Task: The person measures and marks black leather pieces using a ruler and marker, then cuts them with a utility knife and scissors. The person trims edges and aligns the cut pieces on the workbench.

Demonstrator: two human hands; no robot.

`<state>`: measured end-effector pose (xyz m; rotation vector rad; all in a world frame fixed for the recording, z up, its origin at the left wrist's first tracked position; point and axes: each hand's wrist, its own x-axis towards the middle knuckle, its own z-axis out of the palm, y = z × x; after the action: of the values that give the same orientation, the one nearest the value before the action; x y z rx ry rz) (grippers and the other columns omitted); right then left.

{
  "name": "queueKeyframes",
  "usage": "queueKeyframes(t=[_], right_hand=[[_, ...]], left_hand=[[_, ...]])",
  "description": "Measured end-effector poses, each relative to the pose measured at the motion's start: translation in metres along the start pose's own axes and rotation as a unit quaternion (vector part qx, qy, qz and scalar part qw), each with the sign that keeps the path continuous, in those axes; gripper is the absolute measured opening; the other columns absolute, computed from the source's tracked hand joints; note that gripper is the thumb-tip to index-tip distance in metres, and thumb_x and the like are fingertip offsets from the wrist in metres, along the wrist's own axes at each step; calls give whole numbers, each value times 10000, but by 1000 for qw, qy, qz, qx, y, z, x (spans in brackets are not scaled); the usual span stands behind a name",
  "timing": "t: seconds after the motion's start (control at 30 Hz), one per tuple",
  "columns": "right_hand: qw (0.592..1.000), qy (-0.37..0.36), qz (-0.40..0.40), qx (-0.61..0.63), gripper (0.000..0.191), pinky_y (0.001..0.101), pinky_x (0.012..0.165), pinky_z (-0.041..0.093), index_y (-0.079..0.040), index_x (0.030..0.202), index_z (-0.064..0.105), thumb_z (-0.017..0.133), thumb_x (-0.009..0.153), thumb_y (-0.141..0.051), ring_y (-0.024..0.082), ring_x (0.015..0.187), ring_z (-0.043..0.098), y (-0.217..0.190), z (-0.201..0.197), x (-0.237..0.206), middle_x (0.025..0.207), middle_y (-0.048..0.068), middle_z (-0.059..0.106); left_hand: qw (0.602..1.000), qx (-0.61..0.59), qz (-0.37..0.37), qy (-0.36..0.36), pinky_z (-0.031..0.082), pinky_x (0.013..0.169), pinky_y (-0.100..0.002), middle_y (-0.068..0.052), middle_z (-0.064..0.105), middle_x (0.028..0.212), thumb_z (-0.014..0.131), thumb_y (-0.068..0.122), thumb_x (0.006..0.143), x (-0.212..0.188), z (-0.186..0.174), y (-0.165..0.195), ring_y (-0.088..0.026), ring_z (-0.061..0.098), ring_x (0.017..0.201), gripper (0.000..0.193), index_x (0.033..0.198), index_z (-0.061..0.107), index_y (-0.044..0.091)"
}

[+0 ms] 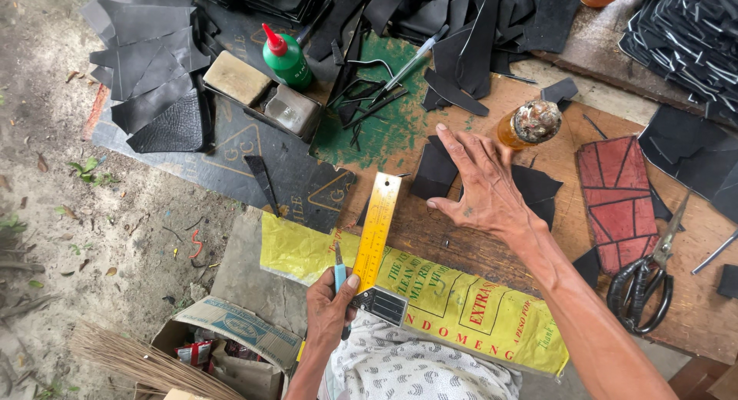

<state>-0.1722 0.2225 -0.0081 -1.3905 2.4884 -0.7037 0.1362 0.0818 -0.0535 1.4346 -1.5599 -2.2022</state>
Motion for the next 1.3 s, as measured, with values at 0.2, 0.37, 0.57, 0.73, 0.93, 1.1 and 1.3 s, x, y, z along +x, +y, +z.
queueKeyframes(t=[0.2,0.37,0.57,0.73,0.93,1.1,1.3], right_hand=[[1000,-3,0,8,1152,554,1182,206,-110,1589,265,864,673,-469,366,1396,366,3,5,-1,1527,152,422],[999,48,-26,-2,1023,561,1193,201,-92,1578,349,813,780,-535,316,1430,378,17,5,-11,1572,178,420],[991,103,68,49,945,480,1248,250,-106,1551,421,781,792,-540,292,1457,351,25,-15,-73,1540,114,456],[996,71,56,16,1082,501,1180,215,-97,1537,396,845,628,-473,358,1461,313,25,-18,-85,1552,145,423],[993,87,77,25,1104,506,1175,215,-104,1553,386,867,634,-484,352,1448,329,27,-14,-86,1548,124,436],[992,91,85,21,1103,509,1175,210,-107,1549,401,861,630,-505,350,1446,336,30,-10,-87,1541,127,442],[991,96,90,20,1126,510,1171,205,-96,1560,393,823,651,-602,344,1445,334,31,-8,-87,1546,123,437]], left_hand=[[1000,-3,-4,-1,337,322,-227,-29,629,629,725,262,914,0,0,0,-59,454,378,266,961,675,5],[1000,8,-4,3,337,325,-220,-28,631,627,723,264,915,0,-1,1,-56,462,384,265,963,683,7],[1000,-1,0,1,333,316,-229,-35,633,621,723,265,911,0,-1,2,-62,454,373,279,950,676,-7],[1000,-3,6,-6,336,330,-228,-30,629,628,723,255,920,0,-2,4,-60,456,379,269,956,677,-8],[1000,16,-1,7,329,325,-233,-31,629,621,725,244,914,1,-3,5,-64,458,374,250,956,678,2],[1000,18,5,7,334,321,-231,-33,631,620,728,244,912,2,-5,4,-64,464,370,249,952,678,3],[1000,15,9,4,341,313,-232,-45,644,625,725,243,911,3,-5,3,-66,466,364,251,945,678,-1]])
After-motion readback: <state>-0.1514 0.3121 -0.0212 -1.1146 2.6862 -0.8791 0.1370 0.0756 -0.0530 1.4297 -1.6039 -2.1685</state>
